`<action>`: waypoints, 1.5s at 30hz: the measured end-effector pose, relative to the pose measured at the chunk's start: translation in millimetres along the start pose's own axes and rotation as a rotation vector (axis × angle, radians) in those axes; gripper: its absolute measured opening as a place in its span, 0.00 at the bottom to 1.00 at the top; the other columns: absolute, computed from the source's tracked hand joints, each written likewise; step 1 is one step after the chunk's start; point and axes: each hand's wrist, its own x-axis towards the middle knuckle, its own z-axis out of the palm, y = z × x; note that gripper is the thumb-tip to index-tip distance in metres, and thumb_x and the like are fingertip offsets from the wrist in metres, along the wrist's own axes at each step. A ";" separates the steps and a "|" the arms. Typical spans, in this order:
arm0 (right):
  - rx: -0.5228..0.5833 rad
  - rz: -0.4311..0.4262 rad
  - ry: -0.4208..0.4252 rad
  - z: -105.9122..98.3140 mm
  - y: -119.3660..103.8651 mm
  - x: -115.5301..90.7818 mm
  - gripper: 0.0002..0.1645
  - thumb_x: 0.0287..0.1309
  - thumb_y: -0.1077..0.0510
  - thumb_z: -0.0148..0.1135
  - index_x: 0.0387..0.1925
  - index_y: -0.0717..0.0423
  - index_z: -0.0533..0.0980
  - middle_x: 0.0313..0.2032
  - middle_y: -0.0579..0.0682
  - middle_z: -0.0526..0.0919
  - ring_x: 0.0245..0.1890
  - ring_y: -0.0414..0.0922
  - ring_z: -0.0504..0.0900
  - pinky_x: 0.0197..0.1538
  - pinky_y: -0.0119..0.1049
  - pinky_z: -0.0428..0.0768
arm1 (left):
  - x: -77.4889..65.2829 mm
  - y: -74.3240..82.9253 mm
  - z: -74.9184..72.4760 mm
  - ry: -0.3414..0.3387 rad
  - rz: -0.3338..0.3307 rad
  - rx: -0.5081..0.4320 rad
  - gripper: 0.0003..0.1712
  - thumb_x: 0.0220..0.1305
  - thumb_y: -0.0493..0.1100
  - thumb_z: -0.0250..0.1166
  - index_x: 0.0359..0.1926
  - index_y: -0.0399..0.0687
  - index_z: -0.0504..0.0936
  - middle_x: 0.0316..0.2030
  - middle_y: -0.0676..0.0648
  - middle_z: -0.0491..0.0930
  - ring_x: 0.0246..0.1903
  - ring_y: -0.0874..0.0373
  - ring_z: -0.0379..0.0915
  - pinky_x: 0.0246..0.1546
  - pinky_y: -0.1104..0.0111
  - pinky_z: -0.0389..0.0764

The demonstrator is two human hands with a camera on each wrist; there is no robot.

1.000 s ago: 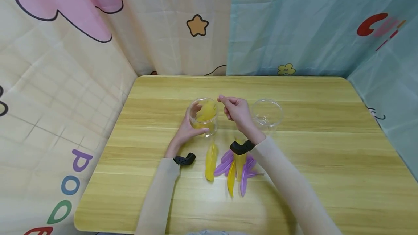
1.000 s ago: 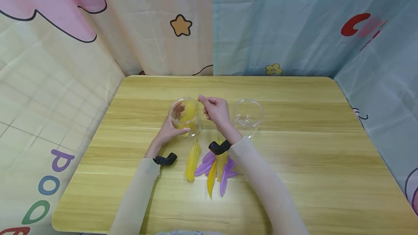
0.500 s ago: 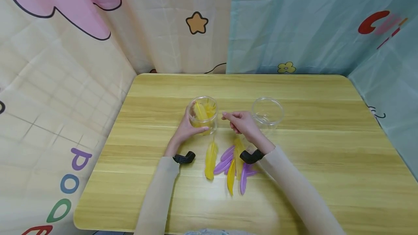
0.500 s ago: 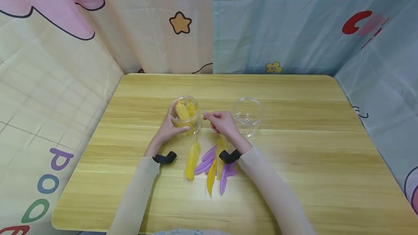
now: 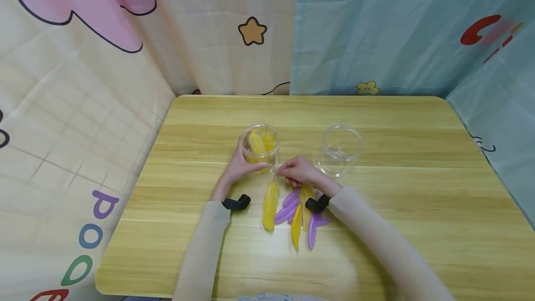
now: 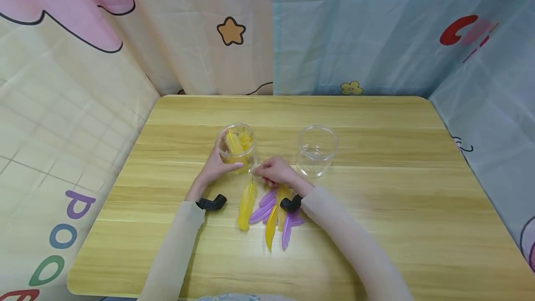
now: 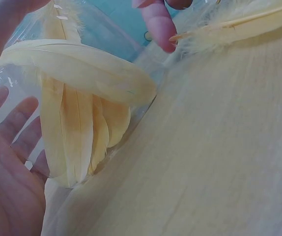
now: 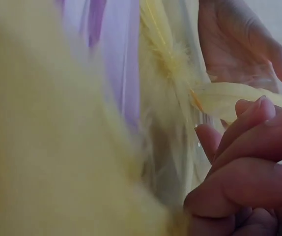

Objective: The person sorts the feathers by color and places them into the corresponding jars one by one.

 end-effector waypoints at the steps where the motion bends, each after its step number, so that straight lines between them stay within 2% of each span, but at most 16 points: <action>1: -0.007 0.005 -0.002 0.8 0.2 1.4 0.15 0.60 0.52 0.63 0.38 0.61 0.83 0.14 0.49 0.75 0.09 0.36 0.64 0.15 0.27 0.64 | -1.1 4.5 0.1 -0.004 0.000 -0.003 0.65 0.44 0.39 0.77 0.74 0.57 0.41 0.71 0.40 0.47 0.68 0.44 0.46 0.65 0.51 0.49; 7: -0.005 0.028 -0.023 4.6 -1.5 7.8 0.13 0.59 0.53 0.64 0.37 0.59 0.83 0.15 0.48 0.75 0.10 0.36 0.64 0.15 0.27 0.64 | -10.7 31.0 0.3 -0.010 -0.004 0.016 0.63 0.46 0.37 0.75 0.74 0.48 0.41 0.70 0.35 0.47 0.68 0.41 0.46 0.65 0.50 0.50; 9: -0.003 0.035 -0.029 5.6 -1.3 9.7 0.12 0.59 0.53 0.64 0.36 0.59 0.83 0.14 0.47 0.74 0.10 0.36 0.64 0.15 0.26 0.64 | -11.8 33.1 0.5 -0.007 -0.008 0.021 0.63 0.46 0.37 0.75 0.74 0.49 0.41 0.70 0.36 0.47 0.68 0.41 0.46 0.65 0.51 0.50; 20: -0.005 0.047 -0.056 10.2 -1.4 9.9 0.09 0.58 0.57 0.65 0.28 0.60 0.81 0.12 0.45 0.72 0.09 0.35 0.63 0.14 0.25 0.61 | -10.5 28.8 1.0 -0.011 0.022 0.007 0.63 0.46 0.35 0.75 0.74 0.48 0.40 0.71 0.35 0.46 0.68 0.41 0.44 0.65 0.51 0.50; 25: 0.024 0.042 -0.060 9.8 -1.9 7.3 0.09 0.59 0.58 0.63 0.30 0.61 0.81 0.13 0.45 0.72 0.10 0.35 0.63 0.14 0.25 0.61 | -10.4 27.4 0.7 -0.012 0.017 0.000 0.64 0.46 0.36 0.76 0.74 0.49 0.41 0.71 0.37 0.47 0.68 0.43 0.44 0.65 0.51 0.50; 30: 0.047 0.024 -0.054 2.3 -10.2 -4.9 0.10 0.60 0.56 0.62 0.32 0.60 0.81 0.14 0.46 0.72 0.11 0.36 0.63 0.15 0.27 0.62 | -10.8 27.7 0.3 -0.021 0.018 0.002 0.63 0.46 0.37 0.76 0.73 0.50 0.41 0.70 0.38 0.47 0.69 0.44 0.44 0.65 0.51 0.50; 35: 0.051 -0.027 -0.006 -11.8 -25.4 -18.2 0.11 0.61 0.54 0.61 0.33 0.60 0.80 0.13 0.46 0.70 0.10 0.37 0.63 0.16 0.29 0.61 | -11.8 29.9 0.1 -0.022 0.019 0.008 0.63 0.47 0.37 0.75 0.74 0.52 0.40 0.70 0.37 0.46 0.68 0.42 0.44 0.65 0.50 0.50; 39: 0.088 -0.071 0.044 -23.2 -41.1 -25.0 0.15 0.62 0.53 0.61 0.36 0.64 0.78 0.14 0.46 0.69 0.10 0.37 0.63 0.15 0.29 0.59 | -12.7 30.3 -0.3 -0.022 0.011 0.010 0.63 0.47 0.37 0.75 0.74 0.52 0.40 0.71 0.37 0.46 0.68 0.42 0.44 0.65 0.50 0.50; 43: 0.151 -0.111 0.136 -33.5 -58.6 -28.7 0.16 0.61 0.52 0.62 0.38 0.63 0.78 0.15 0.47 0.69 0.10 0.37 0.63 0.15 0.29 0.60 | -11.3 27.9 -0.5 -0.027 0.010 0.002 0.63 0.48 0.36 0.75 0.74 0.51 0.40 0.70 0.36 0.46 0.68 0.42 0.45 0.64 0.51 0.51; 45: 0.192 -0.150 0.201 -38.7 -67.3 -29.9 0.15 0.61 0.53 0.62 0.39 0.62 0.78 0.15 0.48 0.70 0.10 0.38 0.63 0.14 0.28 0.60 | -6.9 16.6 -0.1 -0.021 0.034 -0.016 0.63 0.46 0.35 0.75 0.74 0.54 0.42 0.71 0.37 0.46 0.68 0.42 0.45 0.65 0.52 0.51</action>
